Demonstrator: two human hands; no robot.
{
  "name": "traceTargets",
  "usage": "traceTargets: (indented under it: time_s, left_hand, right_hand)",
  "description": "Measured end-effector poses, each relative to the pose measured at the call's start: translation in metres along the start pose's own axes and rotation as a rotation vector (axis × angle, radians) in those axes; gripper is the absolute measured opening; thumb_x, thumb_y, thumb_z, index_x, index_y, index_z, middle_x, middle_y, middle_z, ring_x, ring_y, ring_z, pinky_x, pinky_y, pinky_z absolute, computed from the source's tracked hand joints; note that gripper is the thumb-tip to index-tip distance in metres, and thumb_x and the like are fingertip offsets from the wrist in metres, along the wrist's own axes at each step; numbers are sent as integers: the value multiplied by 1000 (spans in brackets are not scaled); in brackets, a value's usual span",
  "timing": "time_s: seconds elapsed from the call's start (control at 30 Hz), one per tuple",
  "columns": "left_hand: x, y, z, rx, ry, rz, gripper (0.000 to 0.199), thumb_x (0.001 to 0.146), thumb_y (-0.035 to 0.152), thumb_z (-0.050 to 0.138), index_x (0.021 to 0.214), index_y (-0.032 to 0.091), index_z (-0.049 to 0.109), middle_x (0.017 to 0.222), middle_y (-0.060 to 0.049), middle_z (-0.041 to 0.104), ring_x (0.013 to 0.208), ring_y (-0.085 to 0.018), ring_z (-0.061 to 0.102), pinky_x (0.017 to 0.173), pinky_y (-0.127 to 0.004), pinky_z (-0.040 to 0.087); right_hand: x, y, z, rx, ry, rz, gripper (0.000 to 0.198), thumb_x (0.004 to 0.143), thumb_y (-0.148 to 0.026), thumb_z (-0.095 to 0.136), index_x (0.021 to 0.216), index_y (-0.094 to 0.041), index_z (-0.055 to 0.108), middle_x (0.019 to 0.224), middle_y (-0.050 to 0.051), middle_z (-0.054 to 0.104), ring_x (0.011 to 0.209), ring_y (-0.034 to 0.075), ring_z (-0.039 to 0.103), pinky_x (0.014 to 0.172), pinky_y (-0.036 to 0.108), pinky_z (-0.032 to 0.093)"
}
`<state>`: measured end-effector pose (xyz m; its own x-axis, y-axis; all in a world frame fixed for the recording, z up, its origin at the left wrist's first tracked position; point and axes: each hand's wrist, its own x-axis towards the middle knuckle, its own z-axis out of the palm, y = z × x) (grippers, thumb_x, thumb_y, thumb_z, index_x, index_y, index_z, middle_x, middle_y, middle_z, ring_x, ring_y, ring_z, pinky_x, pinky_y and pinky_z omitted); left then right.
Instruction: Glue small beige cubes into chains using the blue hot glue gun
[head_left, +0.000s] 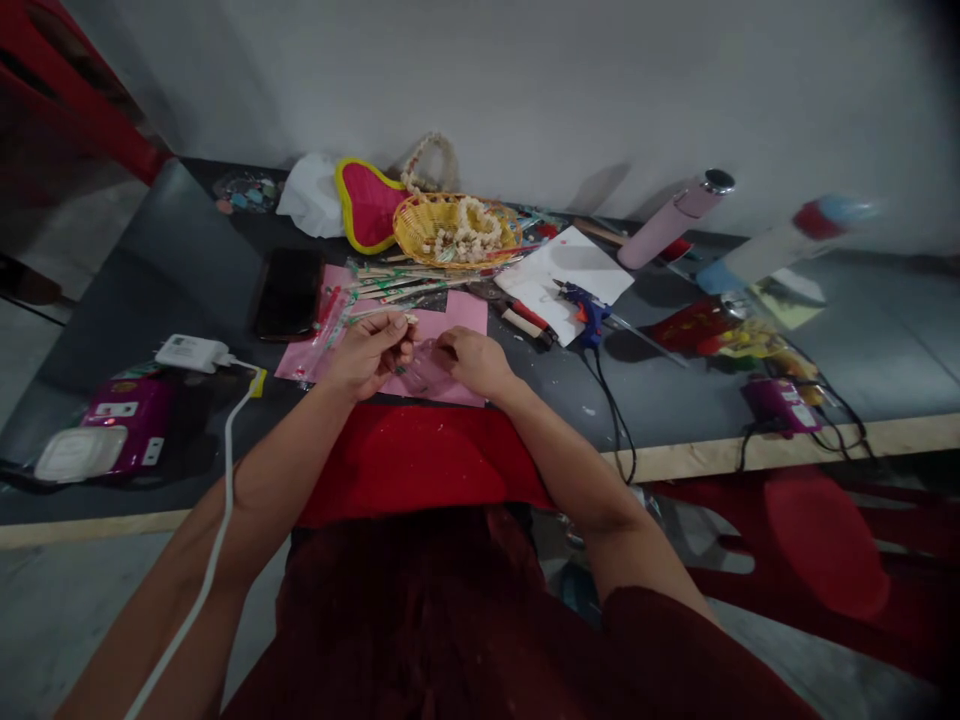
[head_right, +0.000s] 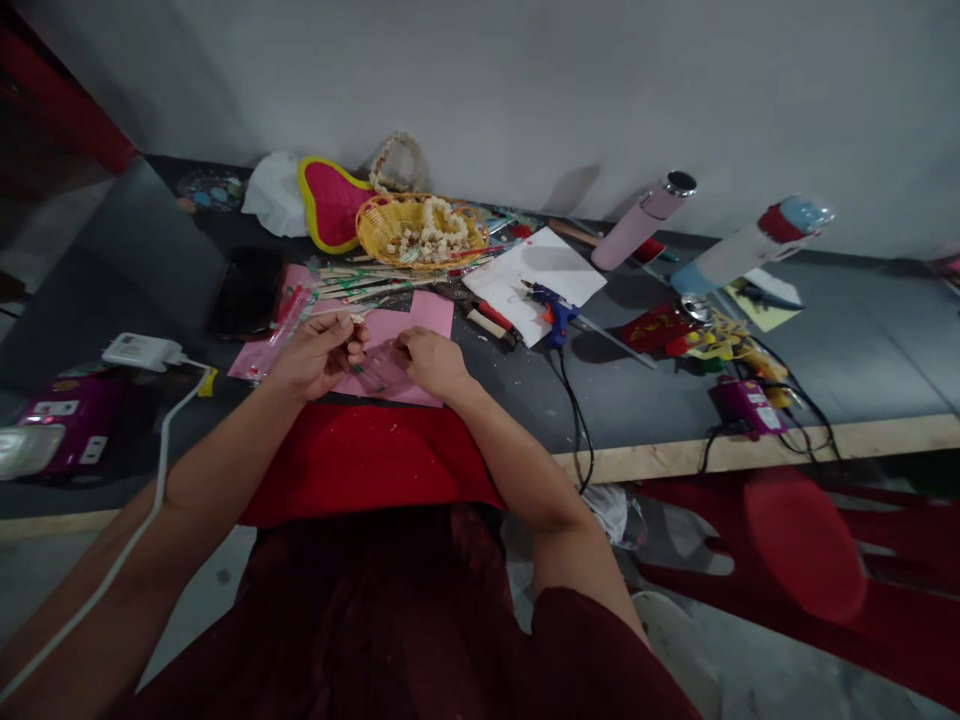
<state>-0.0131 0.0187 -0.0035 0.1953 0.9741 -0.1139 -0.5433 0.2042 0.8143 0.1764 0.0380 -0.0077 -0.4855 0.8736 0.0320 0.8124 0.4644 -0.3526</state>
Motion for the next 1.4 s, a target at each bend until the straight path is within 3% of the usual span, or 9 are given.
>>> traceTargets:
  time_s: [0.23,0.5,0.63,0.73,1.0,1.4]
  left_hand:
    - [-2,1,3,55,-25,-79,34,61,35,88,79,12,70,68,-2,68,50,-5,56,47,-14,45]
    - [0,1,1,66,-4,-23,31,64,36,86,76,13,69,70,-1,68,50,-5,54,46,-15,44]
    - [-1,1,1,75,-2,-35,28,67,34,84,77,14,68,70,-1,67,50,-5,54,46,-15,44]
    - [-1,1,1,90,-12,-56,29,68,34,84,80,13,69,70,-2,68,51,-5,55,46,-15,45]
    - [-6,1,8,139,-54,-132,34,61,35,88,78,13,69,70,-2,69,50,-4,56,47,-12,45]
    - [-8,-1,11,216,-115,-153,35,61,38,87,76,12,69,69,-3,69,50,-6,56,48,-17,48]
  right_hand:
    - [-4,5,3,40,125,8,21,95,-25,45,103,-20,64,109,7,67,95,19,62,78,29,46]
    - [-2,10,10,93,115,-115,25,92,-16,48,109,-20,65,112,6,66,105,19,60,88,28,47]
    - [-1,5,10,-23,74,-131,22,94,-23,48,104,-18,67,107,8,66,101,22,59,85,31,48]
    - [-1,5,10,-88,62,-136,21,92,-16,48,104,-17,65,107,10,64,101,23,58,83,33,48]
    - [-10,-7,-6,561,477,-230,13,95,-26,49,86,-21,58,86,2,60,82,14,55,77,29,47]
    - [-15,-15,-8,609,469,-279,12,93,-28,54,85,-22,61,84,3,64,83,15,58,78,32,50]
